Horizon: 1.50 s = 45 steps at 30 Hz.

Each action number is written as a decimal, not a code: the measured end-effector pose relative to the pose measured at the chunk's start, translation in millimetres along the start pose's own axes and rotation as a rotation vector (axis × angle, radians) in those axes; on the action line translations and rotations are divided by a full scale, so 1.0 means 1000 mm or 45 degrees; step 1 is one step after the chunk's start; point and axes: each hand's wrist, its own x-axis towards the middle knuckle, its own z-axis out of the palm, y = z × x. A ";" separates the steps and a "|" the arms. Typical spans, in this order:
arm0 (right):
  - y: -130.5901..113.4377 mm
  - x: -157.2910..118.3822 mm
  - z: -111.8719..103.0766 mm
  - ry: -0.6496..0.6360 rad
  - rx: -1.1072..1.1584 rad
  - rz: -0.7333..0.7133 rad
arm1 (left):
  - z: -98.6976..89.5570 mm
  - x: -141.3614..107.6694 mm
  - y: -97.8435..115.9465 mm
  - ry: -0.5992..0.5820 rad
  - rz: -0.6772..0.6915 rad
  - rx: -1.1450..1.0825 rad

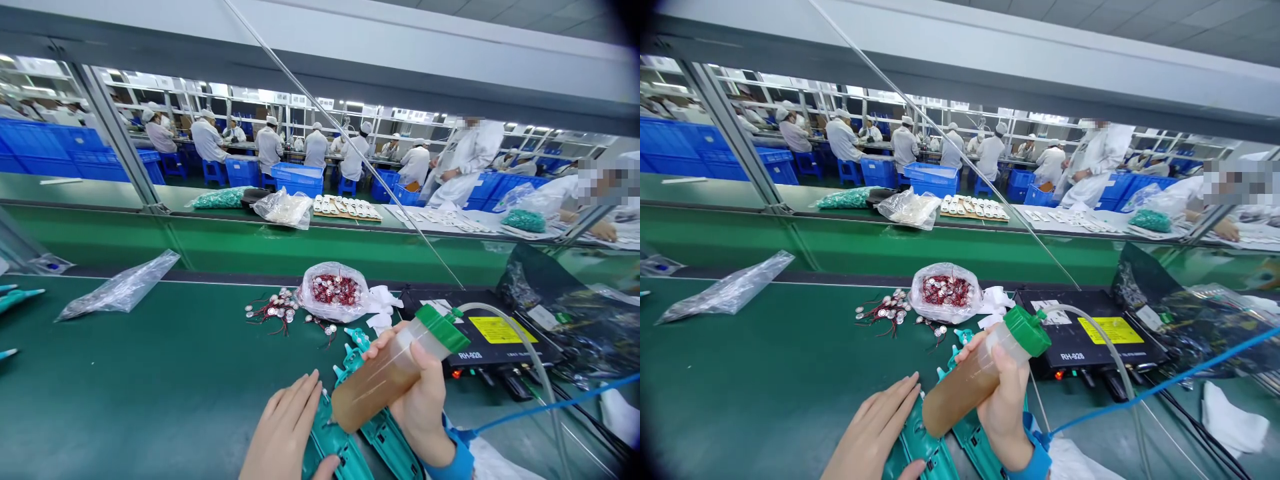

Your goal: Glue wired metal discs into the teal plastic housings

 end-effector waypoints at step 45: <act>0.000 -0.006 0.001 -0.218 -0.026 -0.201 | -0.006 0.008 0.002 0.117 0.080 0.111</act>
